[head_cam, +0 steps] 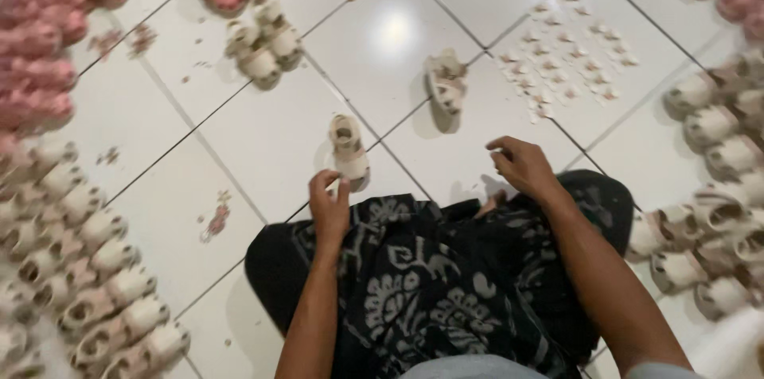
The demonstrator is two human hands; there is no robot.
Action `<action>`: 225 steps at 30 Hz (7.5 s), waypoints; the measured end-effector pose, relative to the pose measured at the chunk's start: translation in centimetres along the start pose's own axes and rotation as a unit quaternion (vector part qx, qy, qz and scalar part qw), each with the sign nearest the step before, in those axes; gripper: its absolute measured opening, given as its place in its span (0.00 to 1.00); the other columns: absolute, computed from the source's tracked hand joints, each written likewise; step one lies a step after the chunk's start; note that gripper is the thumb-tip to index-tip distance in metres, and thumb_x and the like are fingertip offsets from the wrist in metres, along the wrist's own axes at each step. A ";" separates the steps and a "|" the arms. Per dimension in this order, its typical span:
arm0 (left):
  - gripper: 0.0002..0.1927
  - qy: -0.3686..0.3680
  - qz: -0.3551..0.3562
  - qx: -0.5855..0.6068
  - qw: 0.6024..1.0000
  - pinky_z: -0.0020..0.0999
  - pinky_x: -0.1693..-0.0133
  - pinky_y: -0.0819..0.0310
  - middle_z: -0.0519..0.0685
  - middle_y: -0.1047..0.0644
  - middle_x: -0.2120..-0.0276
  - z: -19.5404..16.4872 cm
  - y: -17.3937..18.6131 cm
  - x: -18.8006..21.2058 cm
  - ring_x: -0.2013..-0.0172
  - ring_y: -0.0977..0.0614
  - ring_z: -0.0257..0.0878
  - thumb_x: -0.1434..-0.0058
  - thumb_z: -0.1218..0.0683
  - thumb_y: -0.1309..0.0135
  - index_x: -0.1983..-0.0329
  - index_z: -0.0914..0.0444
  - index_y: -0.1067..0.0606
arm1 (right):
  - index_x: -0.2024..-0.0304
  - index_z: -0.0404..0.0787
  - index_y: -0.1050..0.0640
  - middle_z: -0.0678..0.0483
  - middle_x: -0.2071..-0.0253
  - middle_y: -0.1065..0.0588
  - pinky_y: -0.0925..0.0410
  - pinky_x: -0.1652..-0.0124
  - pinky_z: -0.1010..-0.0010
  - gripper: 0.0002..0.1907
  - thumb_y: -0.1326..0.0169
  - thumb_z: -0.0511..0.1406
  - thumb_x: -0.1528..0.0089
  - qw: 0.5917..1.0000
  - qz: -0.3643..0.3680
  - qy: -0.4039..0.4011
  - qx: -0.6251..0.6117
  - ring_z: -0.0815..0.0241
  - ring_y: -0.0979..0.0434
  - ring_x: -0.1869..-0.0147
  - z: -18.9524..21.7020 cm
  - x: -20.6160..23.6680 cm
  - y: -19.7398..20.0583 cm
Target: The person sits on the floor and attaches small decorative pieces to the straps of several small shoes. They pick up each shoe, place a piece on the strap, press it into place, and set the shoe down, repeating this process for multiple pairs.
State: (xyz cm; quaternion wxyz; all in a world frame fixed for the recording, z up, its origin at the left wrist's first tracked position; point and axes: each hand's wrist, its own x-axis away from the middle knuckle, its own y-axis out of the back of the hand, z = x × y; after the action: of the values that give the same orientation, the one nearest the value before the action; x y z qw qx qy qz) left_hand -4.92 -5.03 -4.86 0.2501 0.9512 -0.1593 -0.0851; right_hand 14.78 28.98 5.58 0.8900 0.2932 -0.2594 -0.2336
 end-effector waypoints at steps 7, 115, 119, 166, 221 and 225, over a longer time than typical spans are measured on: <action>0.48 -0.009 0.132 -0.097 0.986 0.51 0.34 0.42 0.67 0.38 0.30 -2.7 -1.7 -1.1 0.32 0.37 0.63 0.48 0.55 0.38 0.25 0.65 0.44 | 0.47 0.39 0.20 0.46 0.52 0.19 0.26 0.53 0.61 0.17 0.43 0.40 0.36 0.995 -0.059 0.056 0.052 0.52 0.18 0.52 -6.5 -0.4 7.7; 0.08 0.006 0.043 0.092 0.995 0.32 0.59 0.17 0.50 0.22 0.51 -5.6 -3.2 -3.5 0.56 0.16 0.39 0.34 0.55 0.39 0.58 0.64 0.19 | 0.56 0.33 0.19 0.53 0.62 0.19 0.26 0.62 0.78 0.08 0.37 0.33 0.32 0.958 -0.046 0.122 -0.254 0.69 0.20 0.62 7.4 -4.1 -16.5; 0.08 0.013 0.043 0.100 0.994 0.32 0.60 0.18 0.50 0.22 0.51 -5.7 -3.3 -3.6 0.57 0.16 0.39 0.34 0.55 0.39 0.58 0.64 0.19 | 0.56 0.33 0.19 0.53 0.63 0.19 0.27 0.62 0.78 0.08 0.37 0.33 0.32 0.961 -0.045 0.107 -0.251 0.69 0.20 0.61 7.7 -4.1 -16.4; 0.30 0.271 0.283 0.663 0.638 0.39 0.52 0.18 0.54 0.21 0.51 -19.4 3.9 4.8 0.55 0.17 0.42 0.21 0.37 0.66 0.37 0.66 0.30 | 0.51 0.40 0.22 0.55 0.49 0.24 0.24 0.60 0.65 0.14 0.42 0.37 0.39 0.915 0.224 0.287 0.171 0.55 0.17 0.58 21.6 11.1 3.3; 0.43 -0.015 0.119 -0.179 0.977 0.53 0.42 0.33 0.62 0.30 0.43 -5.1 -0.9 -3.6 0.42 0.30 0.59 0.51 0.54 0.31 0.34 0.68 0.37 | 0.37 0.35 0.27 0.41 0.43 0.25 0.24 0.50 0.54 0.41 0.33 0.50 0.46 0.977 0.039 -0.021 0.208 0.47 0.23 0.42 10.7 -10.8 -7.5; 0.37 -0.093 0.100 -0.044 0.990 0.48 0.37 0.33 0.61 0.30 0.39 -2.8 0.0 -4.0 0.36 0.29 0.58 0.52 0.63 0.36 0.36 0.65 0.32 | 0.42 0.39 0.24 0.43 0.46 0.22 0.26 0.46 0.57 0.37 0.29 0.46 0.50 0.954 0.153 0.100 0.238 0.47 0.21 0.45 8.4 -9.5 -4.4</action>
State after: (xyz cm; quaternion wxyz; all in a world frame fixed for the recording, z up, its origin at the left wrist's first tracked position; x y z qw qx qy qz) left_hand -7.96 -2.44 -2.16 0.2834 0.9063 -0.2725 -0.1551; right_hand 1.38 27.90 5.49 0.8410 0.4752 -0.2587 0.0048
